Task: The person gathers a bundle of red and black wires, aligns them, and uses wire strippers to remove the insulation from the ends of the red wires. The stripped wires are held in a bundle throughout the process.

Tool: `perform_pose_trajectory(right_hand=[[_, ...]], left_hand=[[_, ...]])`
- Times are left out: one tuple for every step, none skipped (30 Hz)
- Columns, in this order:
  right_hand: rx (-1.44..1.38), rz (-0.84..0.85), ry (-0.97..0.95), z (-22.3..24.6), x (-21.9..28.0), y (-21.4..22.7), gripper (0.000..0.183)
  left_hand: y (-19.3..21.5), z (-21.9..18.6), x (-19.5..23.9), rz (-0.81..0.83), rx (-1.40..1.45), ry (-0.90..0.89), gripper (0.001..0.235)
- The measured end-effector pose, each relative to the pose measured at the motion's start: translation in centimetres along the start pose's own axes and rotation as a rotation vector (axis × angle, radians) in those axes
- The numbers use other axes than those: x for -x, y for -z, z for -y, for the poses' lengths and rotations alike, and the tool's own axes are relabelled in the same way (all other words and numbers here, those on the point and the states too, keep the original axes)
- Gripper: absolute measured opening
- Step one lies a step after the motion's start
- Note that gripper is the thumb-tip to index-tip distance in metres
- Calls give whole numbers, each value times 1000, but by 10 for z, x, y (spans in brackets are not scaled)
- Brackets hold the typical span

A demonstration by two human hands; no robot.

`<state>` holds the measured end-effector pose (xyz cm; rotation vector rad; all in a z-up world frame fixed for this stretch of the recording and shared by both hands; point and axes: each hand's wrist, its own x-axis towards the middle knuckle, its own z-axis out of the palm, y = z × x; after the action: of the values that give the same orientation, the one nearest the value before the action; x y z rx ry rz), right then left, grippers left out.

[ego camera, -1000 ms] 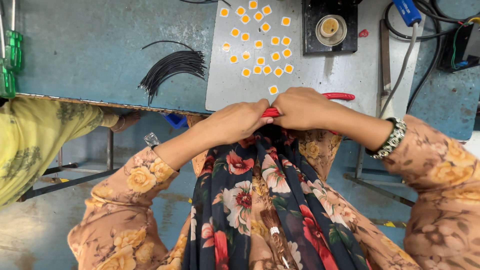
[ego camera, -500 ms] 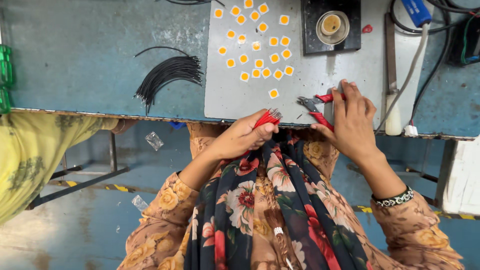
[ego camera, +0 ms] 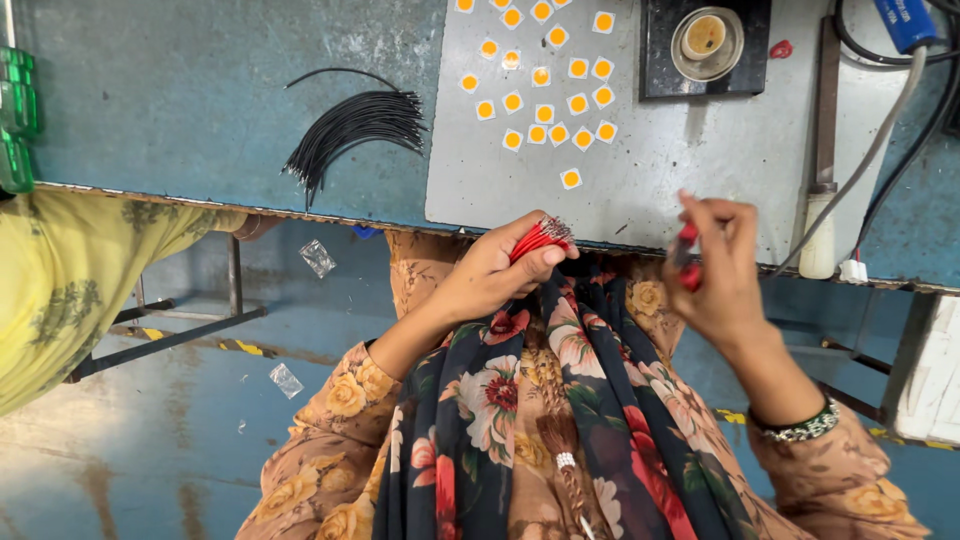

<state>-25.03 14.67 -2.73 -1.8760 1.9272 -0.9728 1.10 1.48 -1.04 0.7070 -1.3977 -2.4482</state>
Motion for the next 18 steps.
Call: perform_pose_trajectory(right_hand=[[-1, 13, -8, 7, 2, -3, 64], [-2, 26, -15, 15, 2, -6, 66], [-69, 21, -23, 22, 2, -10, 60], [-136, 16, -31, 28, 2, -15, 53], [-206, 11, -37, 35, 0, -19, 46], [-220, 0, -38, 40, -2, -23, 46], [-234, -9, -38, 44, -5, -26, 46], [-249, -19, -39, 47, -7, -27, 46], [-260, 0, -49, 50, -10, -28, 46], [-271, 20, -59, 51, -12, -28, 45], [-279, 40, -71, 52, -13, -27, 45], [-276, 51, -66, 53, -13, -26, 45], [-272, 62, -60, 52, -13, -25, 46], [-267, 72, -54, 52, -13, -24, 46], [-266, 76, -56, 51, -13, -24, 46], [-265, 80, -58, 50, -12, -25, 46], [-265, 85, -59, 49, -11, -25, 46], [-272, 86, -57, 48, -10, -26, 46]], left_hand=[[-2, -1, 0, -17, -9, -3, 28], [-3, -3, 1, -34, -18, -6, 28], [-5, -4, 1, -51, -27, -9, 28], [-6, -5, 1, -73, -116, -53, 29], [-7, -7, 3, -98, -206, -98, 29], [-8, -9, 4, -123, -297, -142, 30], [-8, -11, 6, -136, -331, -138, 30], [-9, -12, 7, -150, -365, -135, 31], [-9, -13, 9, -163, -400, -131, 32], [-8, -14, 10, -169, -412, -156, 31], [-9, -14, 9, -173, -422, -181, 31], [-9, -14, 10, -176, -432, -206, 31], [-9, -13, 9, -170, -423, -202, 31], [-10, -13, 9, -163, -414, -197, 31], [-10, -13, 8, -158, -406, -194, 31], [-10, -12, 8, -151, -404, -205, 30], [-10, -12, 7, -146, -401, -216, 30], [-10, -11, 7, -141, -398, -228, 30]])
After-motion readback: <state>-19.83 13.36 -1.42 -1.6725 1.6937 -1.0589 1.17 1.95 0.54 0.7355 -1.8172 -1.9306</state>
